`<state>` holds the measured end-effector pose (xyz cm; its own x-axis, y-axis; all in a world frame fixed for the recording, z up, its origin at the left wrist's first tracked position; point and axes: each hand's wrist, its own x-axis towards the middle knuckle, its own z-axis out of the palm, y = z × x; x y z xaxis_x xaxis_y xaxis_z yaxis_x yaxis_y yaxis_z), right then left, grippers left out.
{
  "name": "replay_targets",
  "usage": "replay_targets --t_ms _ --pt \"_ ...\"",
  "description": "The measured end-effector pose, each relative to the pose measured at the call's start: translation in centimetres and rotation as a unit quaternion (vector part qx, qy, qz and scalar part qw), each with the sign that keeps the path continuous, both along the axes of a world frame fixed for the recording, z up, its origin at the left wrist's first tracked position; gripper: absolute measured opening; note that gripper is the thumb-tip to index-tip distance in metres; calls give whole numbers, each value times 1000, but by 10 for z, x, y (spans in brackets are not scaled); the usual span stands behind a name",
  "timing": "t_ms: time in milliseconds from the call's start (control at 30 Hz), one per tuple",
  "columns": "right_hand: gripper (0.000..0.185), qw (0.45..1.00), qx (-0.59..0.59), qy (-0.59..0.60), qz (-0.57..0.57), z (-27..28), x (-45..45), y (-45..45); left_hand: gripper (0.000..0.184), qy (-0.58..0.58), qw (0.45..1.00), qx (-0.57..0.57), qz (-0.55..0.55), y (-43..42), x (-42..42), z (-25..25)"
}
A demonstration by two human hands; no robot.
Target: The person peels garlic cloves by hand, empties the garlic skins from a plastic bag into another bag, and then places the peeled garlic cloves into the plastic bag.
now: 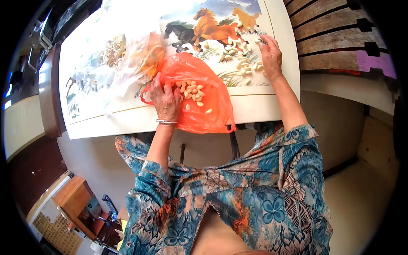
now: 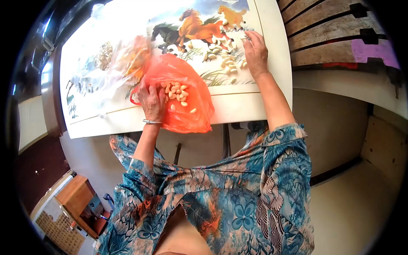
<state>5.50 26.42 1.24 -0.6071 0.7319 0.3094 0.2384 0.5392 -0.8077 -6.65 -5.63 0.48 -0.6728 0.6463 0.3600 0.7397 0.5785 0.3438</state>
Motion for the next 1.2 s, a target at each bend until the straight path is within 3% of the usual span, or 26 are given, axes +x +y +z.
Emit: replay_targets --t_ms 200,333,367,467,500,733,900,1067,1133,1200 --pt "31 997 62 12 41 -8 -47 14 43 -11 1000 0 -5 1 -1 1" --pt "28 982 -3 23 186 -4 -79 -5 43 -15 1000 0 -8 1 0 4" --pt "23 971 136 -7 199 -4 -81 -15 43 -16 1000 -2 -9 2 -1 3" --pt "21 958 140 -16 248 -4 -76 -35 42 -19 1000 -9 -4 0 -3 0" --pt "18 945 192 -17 265 -7 -73 -39 42 -20 1000 -11 -1 0 -3 -1" --pt "19 909 296 -47 289 5 -85 -68 42 -11 1000 -27 6 1 -2 -4" --pt "16 896 278 -137 317 13 -42 -49 43 -5 1000 -23 9 1 -1 -1" --pt "26 924 292 -63 241 28 0 -28 44 12 1000 -23 9 2 -2 -2" --pt "31 948 261 -37 179 22 -2 -12 44 17 1000 -22 10 3 -1 -1" --pt "33 945 260 -57 187 5 -11 -1 44 25 999 -25 11 4 -1 -1"
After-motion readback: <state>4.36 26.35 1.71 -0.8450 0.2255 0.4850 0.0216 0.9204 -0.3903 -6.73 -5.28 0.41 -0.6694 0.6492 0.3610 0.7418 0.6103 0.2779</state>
